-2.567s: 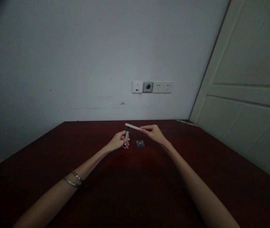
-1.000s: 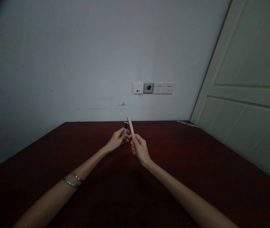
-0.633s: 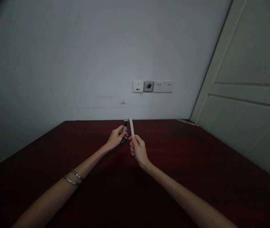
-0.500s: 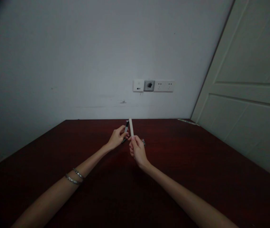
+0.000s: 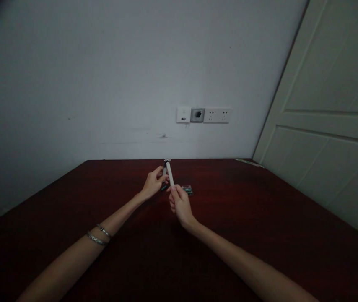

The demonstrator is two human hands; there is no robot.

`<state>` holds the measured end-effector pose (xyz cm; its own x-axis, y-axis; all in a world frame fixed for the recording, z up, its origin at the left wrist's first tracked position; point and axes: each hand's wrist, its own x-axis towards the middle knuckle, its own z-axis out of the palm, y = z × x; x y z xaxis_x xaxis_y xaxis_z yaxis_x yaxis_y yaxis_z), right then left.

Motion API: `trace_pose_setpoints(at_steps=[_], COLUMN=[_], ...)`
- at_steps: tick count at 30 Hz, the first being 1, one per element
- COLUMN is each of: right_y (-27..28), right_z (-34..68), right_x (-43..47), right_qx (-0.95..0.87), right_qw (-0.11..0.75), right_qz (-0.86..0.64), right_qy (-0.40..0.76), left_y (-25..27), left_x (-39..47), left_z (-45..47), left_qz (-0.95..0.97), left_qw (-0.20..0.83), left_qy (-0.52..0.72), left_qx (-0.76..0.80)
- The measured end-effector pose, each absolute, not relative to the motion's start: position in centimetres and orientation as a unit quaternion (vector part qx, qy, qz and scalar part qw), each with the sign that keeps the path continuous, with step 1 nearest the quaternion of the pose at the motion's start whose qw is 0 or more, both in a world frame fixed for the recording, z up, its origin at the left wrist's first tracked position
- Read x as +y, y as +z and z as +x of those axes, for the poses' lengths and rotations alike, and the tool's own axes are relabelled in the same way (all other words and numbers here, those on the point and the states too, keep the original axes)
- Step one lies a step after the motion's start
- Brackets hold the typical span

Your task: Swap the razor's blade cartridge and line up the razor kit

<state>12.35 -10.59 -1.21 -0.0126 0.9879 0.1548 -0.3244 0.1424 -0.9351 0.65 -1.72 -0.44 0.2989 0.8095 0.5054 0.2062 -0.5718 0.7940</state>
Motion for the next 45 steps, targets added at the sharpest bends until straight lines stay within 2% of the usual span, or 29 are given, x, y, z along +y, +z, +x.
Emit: trace_pose_setpoints(at_steps=[6, 20, 25, 33, 37, 41, 45], right_y=[-0.6, -0.8, 0.5, -2.0, -1.4, -1.3, -1.9], right_z=[12.2, 11.5, 12.2, 12.3, 12.4, 12.4, 13.0], right_x=[-10.2, -10.7, -9.9, -9.8, -9.6, -9.3, -9.3], right_qx=[-0.443, -0.436, -0.453, -0.479, -0.48, -0.474, -0.494], right_qw=[0.636, 0.62, 0.647, 0.61, 0.625, 0.634, 0.624], right_qz=[-0.337, -0.334, -0.327, -0.384, -0.385, -0.383, -0.388], right_qy=[0.535, 0.561, 0.518, 0.5, 0.48, 0.475, 0.465], left_y=[-0.4, -0.7, -0.8, 0.0, 0.1, 0.0, 0.1], left_x=[-1.8, -1.5, -1.4, -1.6, -1.6, -1.7, -1.5], left_z=[0.6, 0.5, 0.3, 0.2, 0.2, 0.3, 0.5], left_qz=[0.756, 0.756, 0.761, 0.744, 0.744, 0.747, 0.716], left_qw=[0.283, 0.255, 0.239, 0.19, 0.178, 0.188, 0.264], left_qy=[0.479, 0.481, 0.469, 0.486, 0.483, 0.483, 0.481], left_qx=[0.346, 0.363, 0.38, 0.417, 0.425, 0.417, 0.432])
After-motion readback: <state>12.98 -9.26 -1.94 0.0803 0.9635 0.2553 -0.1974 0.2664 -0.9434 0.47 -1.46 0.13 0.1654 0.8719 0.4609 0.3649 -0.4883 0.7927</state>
